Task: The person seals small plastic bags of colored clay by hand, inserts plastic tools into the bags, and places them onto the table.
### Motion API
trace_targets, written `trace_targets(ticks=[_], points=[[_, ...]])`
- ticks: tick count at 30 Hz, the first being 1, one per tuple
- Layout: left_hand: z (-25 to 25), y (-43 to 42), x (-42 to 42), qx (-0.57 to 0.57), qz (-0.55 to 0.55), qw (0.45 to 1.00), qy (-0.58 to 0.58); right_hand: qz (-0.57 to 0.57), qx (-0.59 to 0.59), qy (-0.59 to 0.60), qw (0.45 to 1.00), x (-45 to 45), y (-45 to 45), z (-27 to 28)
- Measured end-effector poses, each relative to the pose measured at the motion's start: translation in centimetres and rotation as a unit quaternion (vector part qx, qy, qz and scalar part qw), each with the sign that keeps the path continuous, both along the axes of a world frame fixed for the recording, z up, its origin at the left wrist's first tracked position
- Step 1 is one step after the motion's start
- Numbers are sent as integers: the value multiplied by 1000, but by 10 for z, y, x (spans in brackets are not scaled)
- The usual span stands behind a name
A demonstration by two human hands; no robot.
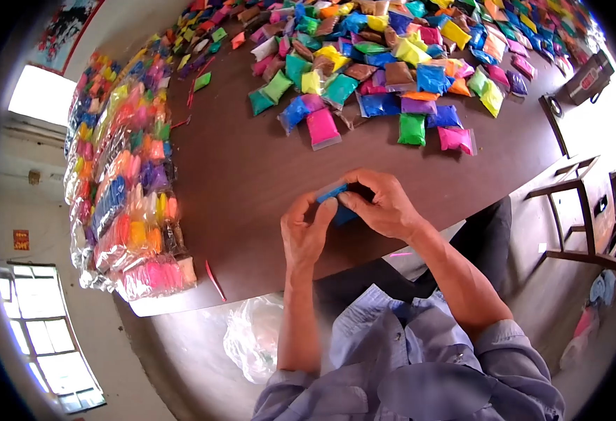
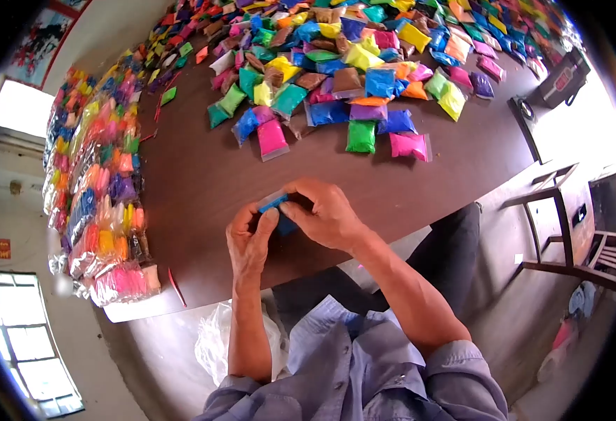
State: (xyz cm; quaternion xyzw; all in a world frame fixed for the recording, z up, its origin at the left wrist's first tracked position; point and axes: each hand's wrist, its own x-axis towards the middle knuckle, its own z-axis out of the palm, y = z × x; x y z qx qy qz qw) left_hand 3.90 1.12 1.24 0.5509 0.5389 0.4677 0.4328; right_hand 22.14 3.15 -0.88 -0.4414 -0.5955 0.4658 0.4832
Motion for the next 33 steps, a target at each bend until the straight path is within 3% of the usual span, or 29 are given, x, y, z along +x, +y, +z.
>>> trace_targets(ticks=[10,13,28,30,33], points=[[-10,3,-2,22,10,1000,19,8,-19,-19,1000,2,2,13],[-1,2,2,-27,13,1000,-1,-3,11,-13,1000,1,4,6],[-9,6,2,24,53,998,13,-11,67,-21,997,-1,5,6],[-7,5,0,24,-5,996,84,-18,-4,26,999,0,4,7],[-2,3,7,20,4,995,95,-19,35,18,999,1,6,5]])
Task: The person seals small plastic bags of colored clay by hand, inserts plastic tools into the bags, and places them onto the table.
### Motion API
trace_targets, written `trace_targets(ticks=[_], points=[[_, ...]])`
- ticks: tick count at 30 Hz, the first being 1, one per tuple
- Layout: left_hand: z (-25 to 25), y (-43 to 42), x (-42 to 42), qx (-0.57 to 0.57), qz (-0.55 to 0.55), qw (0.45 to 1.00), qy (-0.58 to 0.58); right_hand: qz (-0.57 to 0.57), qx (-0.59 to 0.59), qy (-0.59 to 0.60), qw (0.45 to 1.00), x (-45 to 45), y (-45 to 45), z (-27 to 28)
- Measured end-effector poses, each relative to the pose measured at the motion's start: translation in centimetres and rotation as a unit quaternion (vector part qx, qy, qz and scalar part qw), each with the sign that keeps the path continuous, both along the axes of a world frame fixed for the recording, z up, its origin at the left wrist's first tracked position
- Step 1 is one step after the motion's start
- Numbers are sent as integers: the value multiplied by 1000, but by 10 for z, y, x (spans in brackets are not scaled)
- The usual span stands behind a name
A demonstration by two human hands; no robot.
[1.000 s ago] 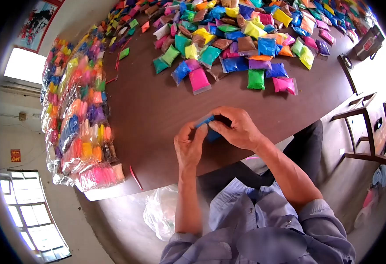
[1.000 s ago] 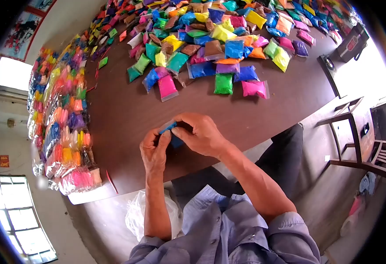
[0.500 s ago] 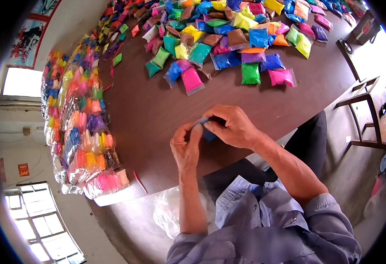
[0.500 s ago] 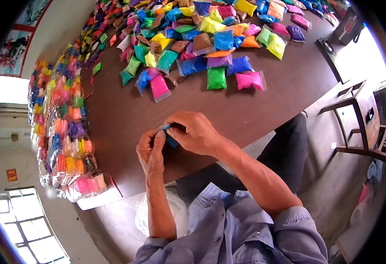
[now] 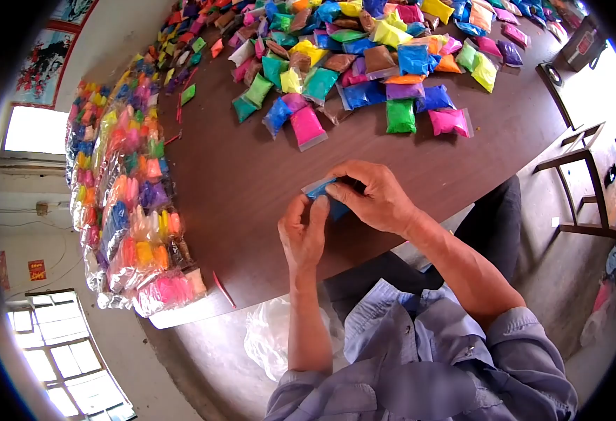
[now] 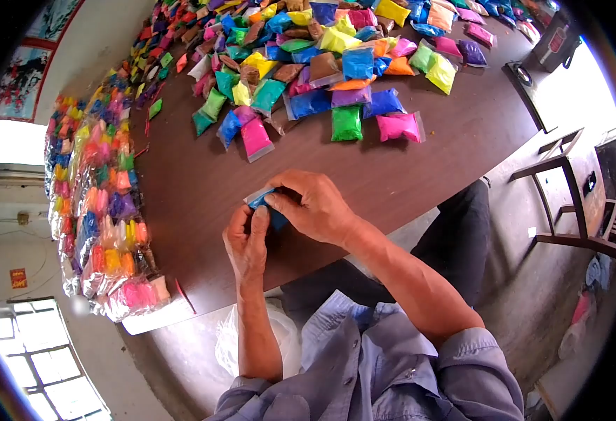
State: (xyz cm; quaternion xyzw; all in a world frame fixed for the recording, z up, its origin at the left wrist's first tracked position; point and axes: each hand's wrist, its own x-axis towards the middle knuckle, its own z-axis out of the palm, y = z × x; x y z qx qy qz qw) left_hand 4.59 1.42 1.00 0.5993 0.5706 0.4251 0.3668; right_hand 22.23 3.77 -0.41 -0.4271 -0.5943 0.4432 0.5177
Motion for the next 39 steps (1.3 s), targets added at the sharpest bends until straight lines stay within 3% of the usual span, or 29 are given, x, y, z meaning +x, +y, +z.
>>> trace_targets(ticks=[7,11,15,19,21,27,39], points=[[-11,0,-8,23,28,999,-34,17,31,-46,998,1,-2,9],[-1,-1,0,8,13,998,-69,12,-13,-12,1000,0,-1,2],[-3,0,3,-9,-9,1000,-23,4,-36,4,999,0,1,1],[-5,0,0,-4,-6,999,-39,19,-52,-31,998,2,-1,8],[-7,1,-4,-8,-12,999,-36,7,0,-18,1000,1,-2,6],[-1,3,5,3,-11,997,-72,-3,-45,43,998,-1,-1,0],[-7,2,-3,-11,-9,1000,6,2,-40,2,999,0,-1,6]])
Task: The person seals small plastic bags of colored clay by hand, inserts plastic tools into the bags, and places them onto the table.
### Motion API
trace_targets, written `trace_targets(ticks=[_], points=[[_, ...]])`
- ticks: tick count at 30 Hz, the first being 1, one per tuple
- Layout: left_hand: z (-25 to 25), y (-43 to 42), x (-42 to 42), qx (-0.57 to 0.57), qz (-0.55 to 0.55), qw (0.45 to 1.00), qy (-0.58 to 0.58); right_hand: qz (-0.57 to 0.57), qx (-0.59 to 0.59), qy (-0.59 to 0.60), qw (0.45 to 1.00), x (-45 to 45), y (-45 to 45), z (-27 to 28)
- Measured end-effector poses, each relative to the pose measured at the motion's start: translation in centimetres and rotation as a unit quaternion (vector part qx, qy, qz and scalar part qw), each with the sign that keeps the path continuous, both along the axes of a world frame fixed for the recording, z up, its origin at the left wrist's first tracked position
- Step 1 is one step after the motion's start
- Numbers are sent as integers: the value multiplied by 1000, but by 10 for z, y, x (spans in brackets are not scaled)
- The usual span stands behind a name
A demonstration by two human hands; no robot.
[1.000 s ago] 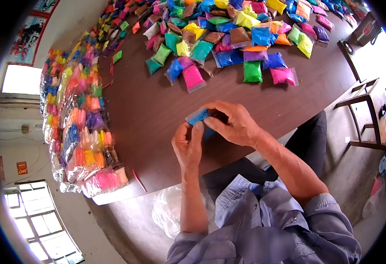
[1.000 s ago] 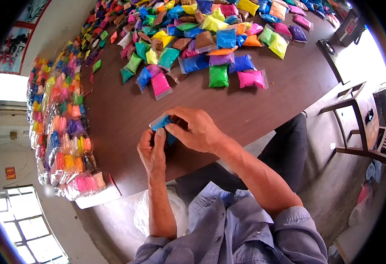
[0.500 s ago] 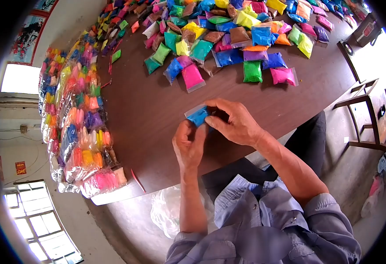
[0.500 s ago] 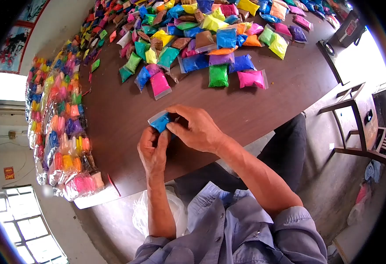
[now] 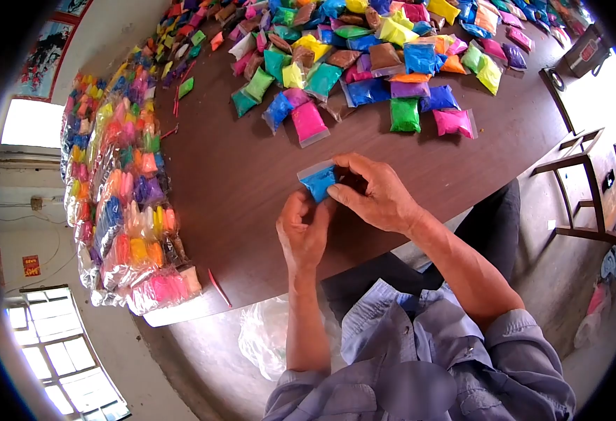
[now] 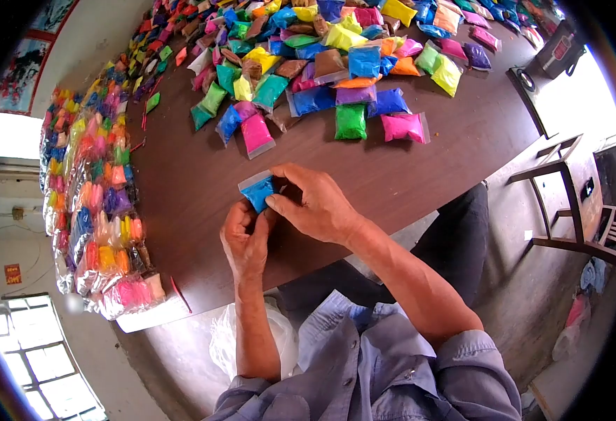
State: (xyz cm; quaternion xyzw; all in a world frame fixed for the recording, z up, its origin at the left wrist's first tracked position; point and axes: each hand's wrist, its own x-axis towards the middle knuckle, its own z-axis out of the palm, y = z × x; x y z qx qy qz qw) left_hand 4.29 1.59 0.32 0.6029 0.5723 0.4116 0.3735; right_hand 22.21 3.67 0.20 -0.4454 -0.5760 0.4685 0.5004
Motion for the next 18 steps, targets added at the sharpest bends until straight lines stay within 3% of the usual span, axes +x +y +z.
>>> trace_targets(ticks=[2,7,12,15,18], points=[[6,-1,5,-11,22,997,-72,0,-1,10,1000,-1,1,-6],[1,2,1,28,17,997,-65,5,2,25,1000,-1,1,-6],[-4,0,0,36,26,997,-67,4,23,-40,999,1,0,-2],[0,-2,2,-4,17,994,-104,4,-34,-57,998,3,-3,4],[12,-3,4,-38,28,989,-141,-12,0,-14,1000,-3,-4,-3]])
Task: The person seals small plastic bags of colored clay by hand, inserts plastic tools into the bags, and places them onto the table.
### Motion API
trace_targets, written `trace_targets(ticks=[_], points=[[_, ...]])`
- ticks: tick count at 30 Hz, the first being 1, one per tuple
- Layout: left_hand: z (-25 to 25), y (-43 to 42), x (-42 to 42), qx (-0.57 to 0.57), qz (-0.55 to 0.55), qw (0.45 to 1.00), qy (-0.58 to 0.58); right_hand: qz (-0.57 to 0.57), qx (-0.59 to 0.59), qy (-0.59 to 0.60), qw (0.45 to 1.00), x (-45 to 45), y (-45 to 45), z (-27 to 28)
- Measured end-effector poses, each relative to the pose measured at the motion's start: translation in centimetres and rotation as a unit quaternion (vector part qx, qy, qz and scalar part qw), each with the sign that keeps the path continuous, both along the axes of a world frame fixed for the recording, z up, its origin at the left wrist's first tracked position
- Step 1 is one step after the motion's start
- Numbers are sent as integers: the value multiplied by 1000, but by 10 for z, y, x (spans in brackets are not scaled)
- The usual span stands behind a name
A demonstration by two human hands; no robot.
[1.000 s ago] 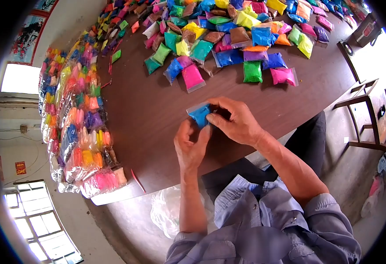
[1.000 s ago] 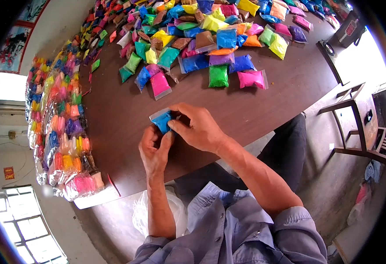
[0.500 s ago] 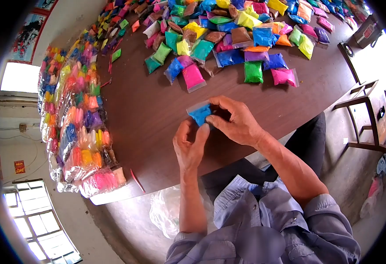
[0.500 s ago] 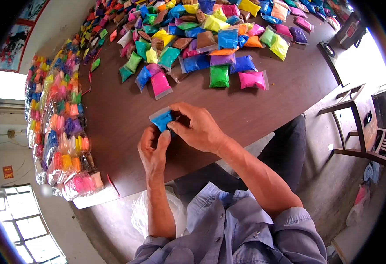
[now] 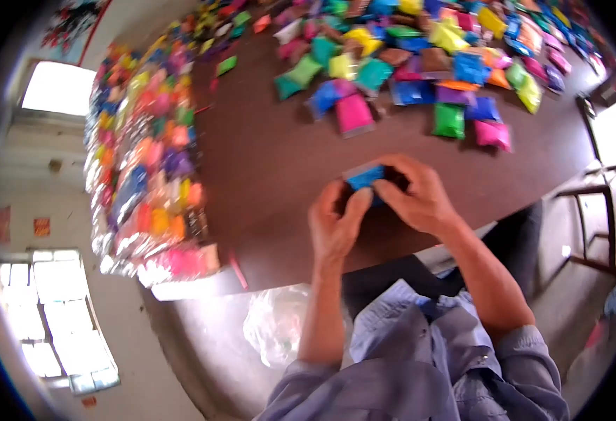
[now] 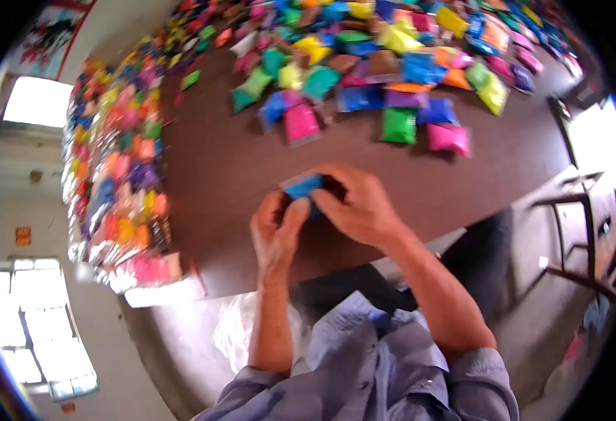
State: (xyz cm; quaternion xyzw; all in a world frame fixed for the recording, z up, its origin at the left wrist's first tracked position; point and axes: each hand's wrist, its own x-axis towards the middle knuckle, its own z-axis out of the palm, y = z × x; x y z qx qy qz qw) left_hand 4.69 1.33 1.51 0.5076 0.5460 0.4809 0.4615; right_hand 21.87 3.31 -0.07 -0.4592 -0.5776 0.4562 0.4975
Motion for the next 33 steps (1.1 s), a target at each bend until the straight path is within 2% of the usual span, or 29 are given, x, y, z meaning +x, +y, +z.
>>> trace_targets(ticks=[3,4,6,8,9,12,17,20,26,28,32,33], points=[[-16,2,-5,39,16,998,51,19,-13,12,1000,-1,0,-12],[-17,2,-4,51,16,998,19,23,-22,3,999,1,0,-10],[-20,3,-6,66,16,997,26,44,-26,15,999,1,-1,-1],[-19,2,-6,67,19,997,23,62,-89,31,994,2,0,9],[-18,2,-6,63,11,998,17,45,-47,20,998,0,-1,6],[-18,3,-7,42,-12,999,-28,30,-34,40,998,-2,0,3],[-23,6,-7,72,12,997,-13,49,-19,-1,999,1,-2,2],[-26,5,-11,61,-10,998,-24,55,-17,-22,998,0,-1,3],[-19,4,-10,78,-9,997,-20,36,-7,-43,998,0,-1,0],[-12,3,-10,84,0,996,18,8,16,-44,999,-1,-1,-2],[-18,4,-9,104,10,994,-20,19,35,-92,995,2,-1,-6],[-18,4,-10,105,13,994,10,19,39,-91,995,1,-2,-7]])
